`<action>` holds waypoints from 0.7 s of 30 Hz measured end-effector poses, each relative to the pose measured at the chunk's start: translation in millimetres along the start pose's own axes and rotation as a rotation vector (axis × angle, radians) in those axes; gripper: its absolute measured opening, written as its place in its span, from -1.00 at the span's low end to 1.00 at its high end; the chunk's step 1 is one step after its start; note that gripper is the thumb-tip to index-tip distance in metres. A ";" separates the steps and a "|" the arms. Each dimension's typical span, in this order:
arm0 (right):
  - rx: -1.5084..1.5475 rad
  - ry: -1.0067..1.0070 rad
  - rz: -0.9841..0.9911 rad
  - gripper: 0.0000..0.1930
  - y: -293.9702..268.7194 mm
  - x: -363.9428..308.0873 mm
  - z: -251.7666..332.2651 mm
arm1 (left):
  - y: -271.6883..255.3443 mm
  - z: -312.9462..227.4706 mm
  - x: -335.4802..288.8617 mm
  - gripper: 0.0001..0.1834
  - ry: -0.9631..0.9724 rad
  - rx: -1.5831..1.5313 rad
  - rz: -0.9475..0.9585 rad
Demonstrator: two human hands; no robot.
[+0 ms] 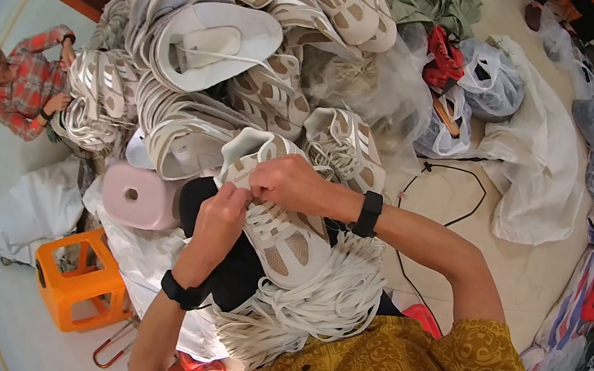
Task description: The recorder is lacing a white athletic shoe while sitting on the floor in a shoe manufacturing facility.
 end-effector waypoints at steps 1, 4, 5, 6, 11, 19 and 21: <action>0.000 0.014 0.006 -0.94 0.3 -0.7 -1.7 | 0.7 0.5 0.1 -0.88 -0.008 -0.039 -0.016; 0.006 -0.004 -0.005 -0.94 0.9 1.4 0.3 | 7.4 6.1 -5.2 -0.89 -0.123 -0.098 -0.103; 0.006 -0.004 -0.004 -0.94 0.9 0.8 0.5 | 10.9 2.9 -5.4 -0.89 -0.124 -0.098 -0.103; -0.018 -0.007 -0.025 -0.93 0.3 0.1 0.6 | 13.0 0.0 -5.7 -0.88 -0.157 -0.071 -0.147; -0.096 -0.008 -0.005 -0.91 -3.0 0.3 11.6 | 9.4 -1.5 -10.6 -0.88 -0.199 -0.030 -0.223; -0.322 0.053 0.087 -0.88 -0.1 1.8 21.3 | 3.6 -5.4 -3.9 -0.87 -0.107 0.132 -0.109; -0.247 0.109 0.058 -0.88 2.8 -0.7 17.0 | 10.2 -6.2 -4.5 -0.89 -0.193 0.073 -0.134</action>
Point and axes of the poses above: each hand's wrist, its own x-axis towards the middle knuckle, its own y-axis out of the palm, z = x × y, the point moved 4 cm from there along x, towards the middle knuckle, and after that the axes turned 3 degrees about -z, right-handed, at the moved point
